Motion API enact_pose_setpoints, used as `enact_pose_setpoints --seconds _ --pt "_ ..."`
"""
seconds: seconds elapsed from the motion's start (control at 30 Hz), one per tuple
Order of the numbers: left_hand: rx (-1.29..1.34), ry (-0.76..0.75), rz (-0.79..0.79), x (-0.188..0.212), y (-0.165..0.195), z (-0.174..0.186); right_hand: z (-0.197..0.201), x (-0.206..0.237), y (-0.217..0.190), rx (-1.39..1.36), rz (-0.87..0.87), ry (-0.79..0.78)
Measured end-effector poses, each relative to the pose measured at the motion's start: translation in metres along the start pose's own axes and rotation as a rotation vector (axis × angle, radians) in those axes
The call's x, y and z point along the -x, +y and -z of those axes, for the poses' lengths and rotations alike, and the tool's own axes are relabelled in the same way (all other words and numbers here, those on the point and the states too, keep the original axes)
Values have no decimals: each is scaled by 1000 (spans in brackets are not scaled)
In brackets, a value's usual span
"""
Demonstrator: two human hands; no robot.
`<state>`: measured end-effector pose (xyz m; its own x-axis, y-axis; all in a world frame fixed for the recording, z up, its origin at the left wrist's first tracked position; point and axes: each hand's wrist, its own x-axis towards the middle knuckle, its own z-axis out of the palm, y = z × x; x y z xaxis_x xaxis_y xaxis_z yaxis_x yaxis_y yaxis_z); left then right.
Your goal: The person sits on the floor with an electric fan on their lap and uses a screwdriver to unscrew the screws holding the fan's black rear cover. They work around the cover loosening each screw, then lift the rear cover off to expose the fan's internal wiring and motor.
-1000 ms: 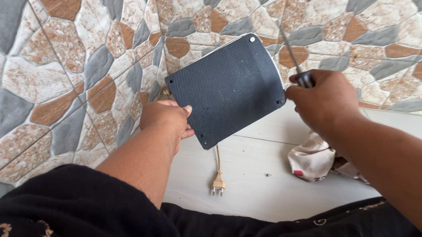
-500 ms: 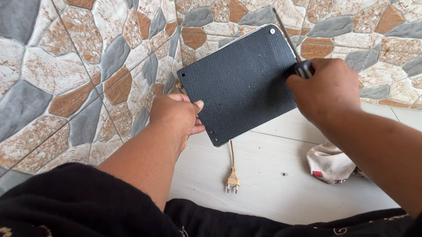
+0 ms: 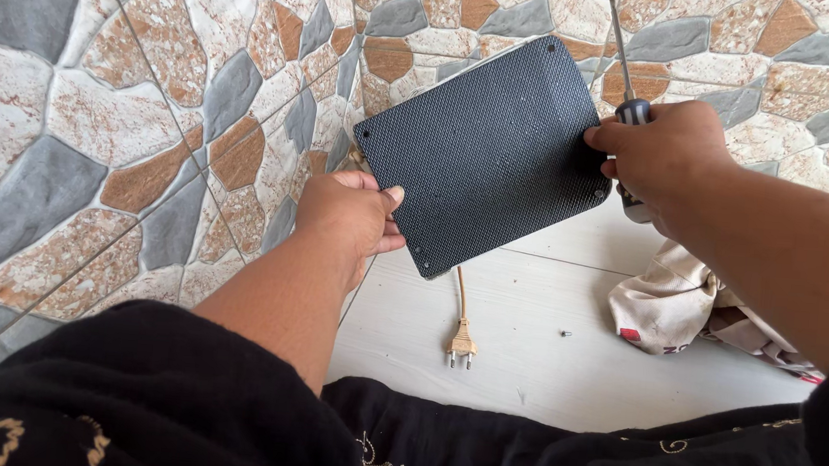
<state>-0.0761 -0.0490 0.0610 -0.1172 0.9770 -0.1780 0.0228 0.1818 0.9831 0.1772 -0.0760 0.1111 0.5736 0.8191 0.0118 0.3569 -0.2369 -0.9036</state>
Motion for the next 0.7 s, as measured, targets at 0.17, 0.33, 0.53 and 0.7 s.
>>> enact_pose_setpoints --seconds 0.17,0.33,0.53,0.7 --pt "14 -35 -53 -4 -9 7 5 2 1 -35 0 -78" --pt "26 -60 -58 -7 -21 19 10 8 1 -46 13 -168" --pt "62 -55 -38 -12 -38 30 8 18 6 -33 27 -208" --pt "63 -30 9 -13 -59 38 -2 28 18 -6 16 -254"
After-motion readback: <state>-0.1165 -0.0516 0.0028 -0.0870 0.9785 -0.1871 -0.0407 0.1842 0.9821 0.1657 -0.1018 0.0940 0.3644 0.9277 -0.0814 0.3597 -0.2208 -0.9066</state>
